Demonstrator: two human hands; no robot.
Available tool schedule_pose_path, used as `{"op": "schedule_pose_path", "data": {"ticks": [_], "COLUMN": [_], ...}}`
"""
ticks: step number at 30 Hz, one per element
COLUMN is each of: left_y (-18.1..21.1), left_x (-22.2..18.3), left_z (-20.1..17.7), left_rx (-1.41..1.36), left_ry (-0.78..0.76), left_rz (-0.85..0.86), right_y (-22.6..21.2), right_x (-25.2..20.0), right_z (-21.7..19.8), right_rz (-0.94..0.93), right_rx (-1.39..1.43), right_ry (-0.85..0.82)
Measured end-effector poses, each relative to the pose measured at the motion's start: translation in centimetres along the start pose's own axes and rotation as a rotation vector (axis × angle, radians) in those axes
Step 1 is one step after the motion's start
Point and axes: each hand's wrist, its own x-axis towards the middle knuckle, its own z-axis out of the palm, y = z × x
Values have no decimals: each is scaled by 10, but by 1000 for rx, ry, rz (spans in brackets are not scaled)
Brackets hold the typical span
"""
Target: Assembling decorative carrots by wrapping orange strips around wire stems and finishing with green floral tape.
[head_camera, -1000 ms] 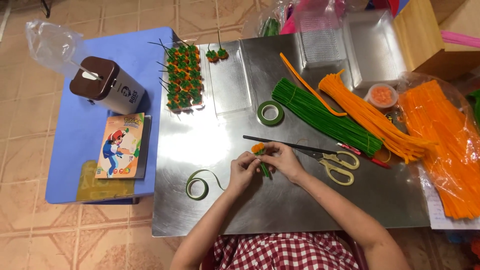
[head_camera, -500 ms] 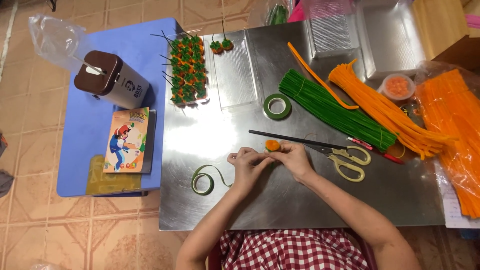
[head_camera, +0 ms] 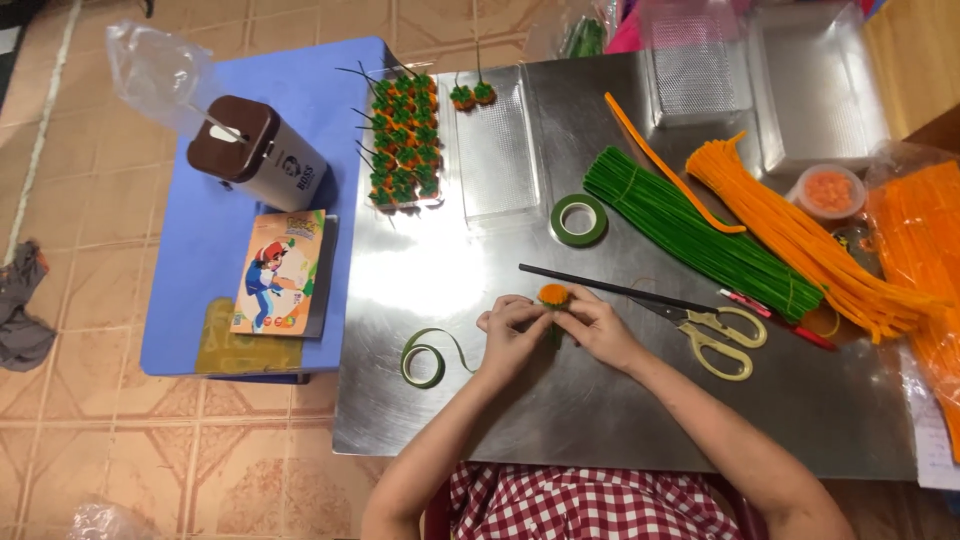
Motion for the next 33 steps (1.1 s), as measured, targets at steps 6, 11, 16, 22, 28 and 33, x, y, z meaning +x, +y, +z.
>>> {"op": "schedule_pose_path", "data": {"ticks": [6, 11, 16, 22, 28, 33], "left_y": [21, 21, 24, 13, 11, 28], "left_x": [-2, -3, -7, -3, -1, -2], "left_z": [-7, -1, 4, 4, 4, -4], "left_rx": [51, 163, 266, 183, 137, 295], "left_ry": [-3, 57, 116, 97, 50, 30], "left_rz": [14, 127, 220, 158, 107, 152], "right_y": [45, 35, 35, -14, -31, 19], "right_x": [-4, 5, 8, 9, 4, 6], "right_z": [9, 19, 22, 21, 15, 28], "right_rz": [-79, 28, 138, 191, 71, 96], "right_rx": [10, -1, 128, 207, 50, -24], "right_ry": [238, 390, 458, 296, 181, 462]}}
